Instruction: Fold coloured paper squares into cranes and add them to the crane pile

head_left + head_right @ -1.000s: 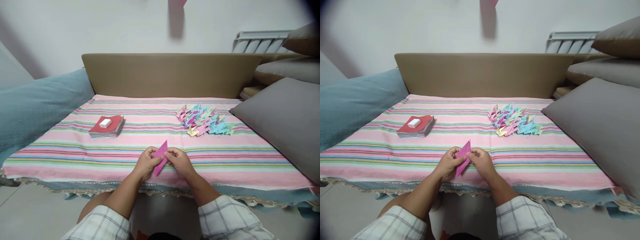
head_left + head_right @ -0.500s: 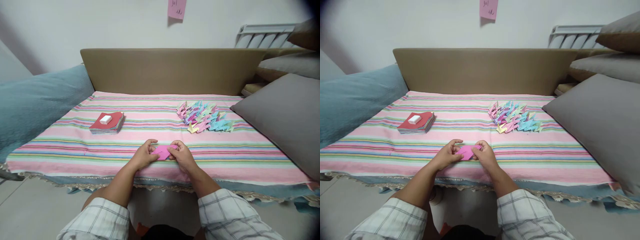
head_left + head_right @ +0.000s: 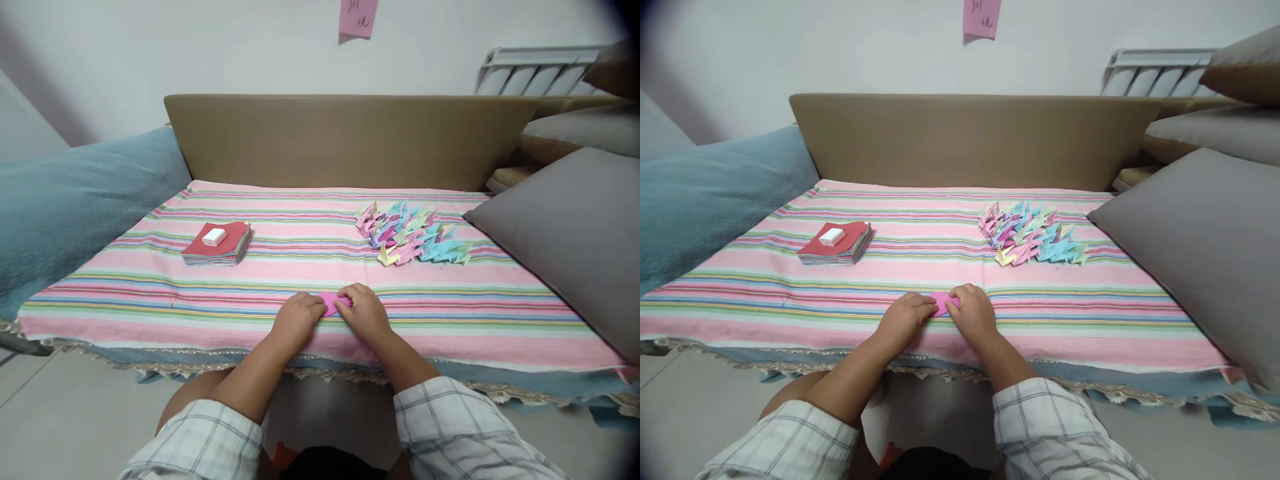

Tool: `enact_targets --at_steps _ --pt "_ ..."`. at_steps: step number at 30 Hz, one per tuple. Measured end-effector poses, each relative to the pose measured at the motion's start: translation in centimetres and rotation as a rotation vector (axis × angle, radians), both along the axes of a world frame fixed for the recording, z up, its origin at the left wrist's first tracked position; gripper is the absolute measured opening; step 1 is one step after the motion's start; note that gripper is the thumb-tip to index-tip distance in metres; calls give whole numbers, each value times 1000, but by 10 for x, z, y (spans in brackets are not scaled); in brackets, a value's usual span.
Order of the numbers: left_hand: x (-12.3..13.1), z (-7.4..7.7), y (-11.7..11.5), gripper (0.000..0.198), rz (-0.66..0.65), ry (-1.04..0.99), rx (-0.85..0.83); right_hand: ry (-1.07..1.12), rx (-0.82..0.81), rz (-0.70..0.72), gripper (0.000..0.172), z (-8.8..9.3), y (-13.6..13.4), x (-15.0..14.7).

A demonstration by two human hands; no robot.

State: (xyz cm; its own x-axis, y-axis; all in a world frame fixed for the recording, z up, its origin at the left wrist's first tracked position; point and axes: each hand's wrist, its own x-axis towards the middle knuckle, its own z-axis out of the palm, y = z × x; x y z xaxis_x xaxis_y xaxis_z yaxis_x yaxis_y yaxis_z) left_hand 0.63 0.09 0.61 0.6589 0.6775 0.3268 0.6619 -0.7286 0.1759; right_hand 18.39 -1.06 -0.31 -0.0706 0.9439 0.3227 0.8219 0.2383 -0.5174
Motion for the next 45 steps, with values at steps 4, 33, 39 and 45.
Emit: enact_targets --at_steps 4,33,39,45 --pt "-7 0 -1 25 -35 0 -28 -137 114 157 14 0 -4 2" --pt "-10 -3 12 14 29 6 9 -193 256 324 13 -12 1 1" --pt "-10 -2 11 16 70 -38 -80 -157 226 302 14 -13 3 1" --pt "-9 -4 11 20 89 -53 -91 -167 207 292 17 -13 3 3"
